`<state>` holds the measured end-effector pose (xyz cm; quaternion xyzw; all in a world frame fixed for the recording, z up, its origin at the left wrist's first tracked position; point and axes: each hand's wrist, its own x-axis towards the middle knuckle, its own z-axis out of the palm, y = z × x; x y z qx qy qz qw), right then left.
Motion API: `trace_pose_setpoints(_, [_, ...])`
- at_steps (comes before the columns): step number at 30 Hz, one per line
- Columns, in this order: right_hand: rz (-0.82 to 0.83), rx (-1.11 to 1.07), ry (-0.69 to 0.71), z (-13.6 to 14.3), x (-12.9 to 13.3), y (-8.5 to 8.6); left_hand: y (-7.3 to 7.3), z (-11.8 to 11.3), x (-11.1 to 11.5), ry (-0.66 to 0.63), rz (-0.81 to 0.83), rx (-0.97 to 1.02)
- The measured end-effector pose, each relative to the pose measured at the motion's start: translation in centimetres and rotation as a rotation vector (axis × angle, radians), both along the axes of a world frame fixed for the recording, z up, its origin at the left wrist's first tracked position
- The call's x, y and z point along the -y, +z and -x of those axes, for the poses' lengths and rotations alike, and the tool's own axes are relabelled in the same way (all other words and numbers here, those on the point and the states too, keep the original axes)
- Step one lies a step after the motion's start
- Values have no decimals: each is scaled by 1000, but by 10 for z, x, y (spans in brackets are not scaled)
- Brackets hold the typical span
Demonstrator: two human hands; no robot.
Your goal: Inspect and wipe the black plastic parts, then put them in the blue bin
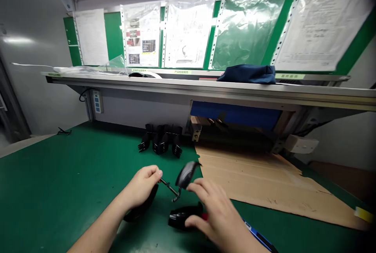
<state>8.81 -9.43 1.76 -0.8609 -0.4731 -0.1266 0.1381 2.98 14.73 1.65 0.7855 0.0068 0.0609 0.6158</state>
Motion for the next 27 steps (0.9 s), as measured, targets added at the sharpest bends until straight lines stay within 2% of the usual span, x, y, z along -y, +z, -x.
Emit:
trace_pose_setpoints(3, [79,145,62,3,-1,8,9,12,4,-250,-40,-64])
trace_pose_setpoints(6, [252,-37,263,18,-1,10,11,20,9,-475,-27,-99])
trace_pose_setpoints(8, [268,-137,306,27,1,12,9,20,11,-574,12,-127])
trace_pose_setpoints(9, [251,-146,283,29,3,13,8,19,12,-579,39,-132])
trace_pose_setpoints(11, [176,-102,138,26,7,17,3,13,14,-455,100,-96])
trace_pose_setpoints(15, [-91,1,-282,15,7,15,-1,4,21,76,274,55])
trace_pose_setpoints(17, [-202,13,-348,22,0,5,0,10,28,234,372,82])
trace_pose_setpoints(19, [-249,37,-248,37,-9,-8,-1,25,39,237,470,53])
trace_pose_setpoints(23, [-155,300,20,64,-16,-27,-11,68,69,67,665,-70])
trace_pose_setpoints(27, [-40,533,209,70,2,-47,-23,100,85,105,706,-114])
